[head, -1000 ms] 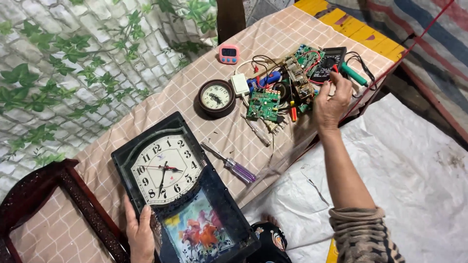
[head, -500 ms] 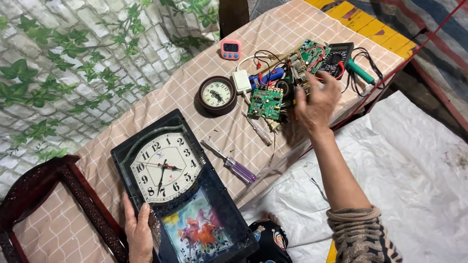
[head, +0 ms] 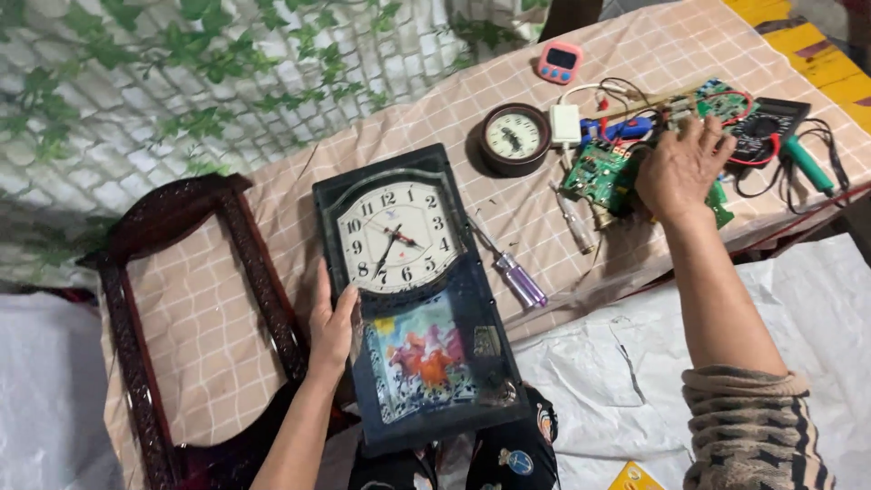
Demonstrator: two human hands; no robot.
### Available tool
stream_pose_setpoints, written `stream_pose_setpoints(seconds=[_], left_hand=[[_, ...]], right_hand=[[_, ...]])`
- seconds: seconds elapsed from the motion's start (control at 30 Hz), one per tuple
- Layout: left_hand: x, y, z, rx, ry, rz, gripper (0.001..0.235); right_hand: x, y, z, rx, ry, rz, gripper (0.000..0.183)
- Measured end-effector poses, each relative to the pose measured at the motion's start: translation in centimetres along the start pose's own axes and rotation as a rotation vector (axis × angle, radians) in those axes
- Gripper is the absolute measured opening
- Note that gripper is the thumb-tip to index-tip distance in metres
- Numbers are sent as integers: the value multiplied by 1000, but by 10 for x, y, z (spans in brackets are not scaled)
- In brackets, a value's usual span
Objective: The person sits on the floor and repairs a wall clock. They apply black tape to the clock's internal mechanism, then place a clear plastic sheet over the clock face. Finally, they attach the wooden frame to the clock body.
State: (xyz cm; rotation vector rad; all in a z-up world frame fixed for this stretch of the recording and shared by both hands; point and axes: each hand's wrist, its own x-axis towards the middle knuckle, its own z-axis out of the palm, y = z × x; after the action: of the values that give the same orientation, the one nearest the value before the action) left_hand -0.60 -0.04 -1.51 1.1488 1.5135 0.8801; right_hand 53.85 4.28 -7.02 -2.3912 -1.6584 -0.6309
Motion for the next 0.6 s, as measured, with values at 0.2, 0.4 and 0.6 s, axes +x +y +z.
stream_pose_setpoints(seconds=[0.2, 0.4, 0.6], left_hand=[[-1, 3, -2, 50, -27, 24, 74], [-3, 5, -4, 60, -19, 54, 70], [-4, -8, -12, -55, 1, 73, 69]], right_hand=[[-5, -12, -29, 283, 235, -5, 32], [1, -23, -56, 528, 406, 72, 32], [-8, -25, -75, 698, 473, -5, 37]])
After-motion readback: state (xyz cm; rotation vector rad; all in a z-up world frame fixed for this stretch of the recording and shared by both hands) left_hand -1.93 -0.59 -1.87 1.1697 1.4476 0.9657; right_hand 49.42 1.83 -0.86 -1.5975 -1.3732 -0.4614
